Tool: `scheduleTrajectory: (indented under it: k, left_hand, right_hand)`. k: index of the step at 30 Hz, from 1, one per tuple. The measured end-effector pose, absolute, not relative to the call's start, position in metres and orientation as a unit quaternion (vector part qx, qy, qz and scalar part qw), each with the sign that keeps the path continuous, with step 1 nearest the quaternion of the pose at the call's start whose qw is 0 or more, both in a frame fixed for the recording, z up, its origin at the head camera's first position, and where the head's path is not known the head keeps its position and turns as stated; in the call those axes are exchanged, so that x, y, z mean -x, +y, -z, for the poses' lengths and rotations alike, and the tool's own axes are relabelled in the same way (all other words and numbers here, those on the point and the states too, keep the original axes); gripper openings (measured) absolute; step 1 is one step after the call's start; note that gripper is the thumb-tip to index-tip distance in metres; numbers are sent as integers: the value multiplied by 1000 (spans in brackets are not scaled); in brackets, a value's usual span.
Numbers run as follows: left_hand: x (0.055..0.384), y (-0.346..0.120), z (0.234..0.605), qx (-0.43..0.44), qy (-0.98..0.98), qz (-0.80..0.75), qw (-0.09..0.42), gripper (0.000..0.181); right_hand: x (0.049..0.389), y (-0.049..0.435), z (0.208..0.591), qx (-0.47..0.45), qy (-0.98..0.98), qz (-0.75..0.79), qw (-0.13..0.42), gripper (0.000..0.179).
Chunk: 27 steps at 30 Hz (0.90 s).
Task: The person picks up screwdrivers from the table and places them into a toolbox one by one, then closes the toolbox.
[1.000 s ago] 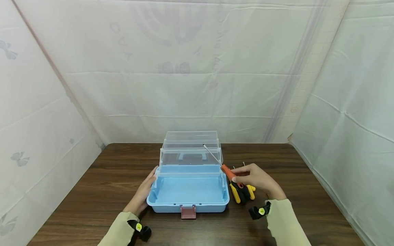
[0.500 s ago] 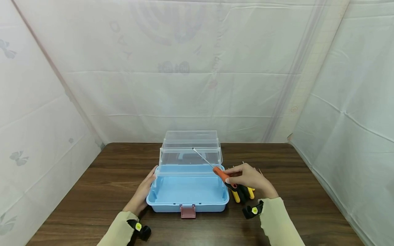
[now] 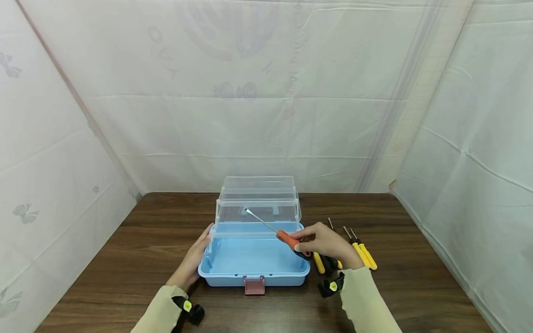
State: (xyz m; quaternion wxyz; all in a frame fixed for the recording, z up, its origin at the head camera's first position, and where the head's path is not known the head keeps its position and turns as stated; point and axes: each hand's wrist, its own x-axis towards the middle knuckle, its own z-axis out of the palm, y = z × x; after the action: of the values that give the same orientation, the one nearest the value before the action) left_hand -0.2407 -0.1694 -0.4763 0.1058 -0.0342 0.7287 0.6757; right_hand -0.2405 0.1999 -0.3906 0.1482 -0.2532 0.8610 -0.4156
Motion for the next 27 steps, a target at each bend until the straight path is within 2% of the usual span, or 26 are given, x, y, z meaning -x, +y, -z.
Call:
scheduleTrajectory:
  k: [27]
  left_hand:
    - [240, -168, 475, 29, 723, -681, 108, 52]
  right_hand:
    - [239, 168, 400, 292, 841, 424, 168, 28]
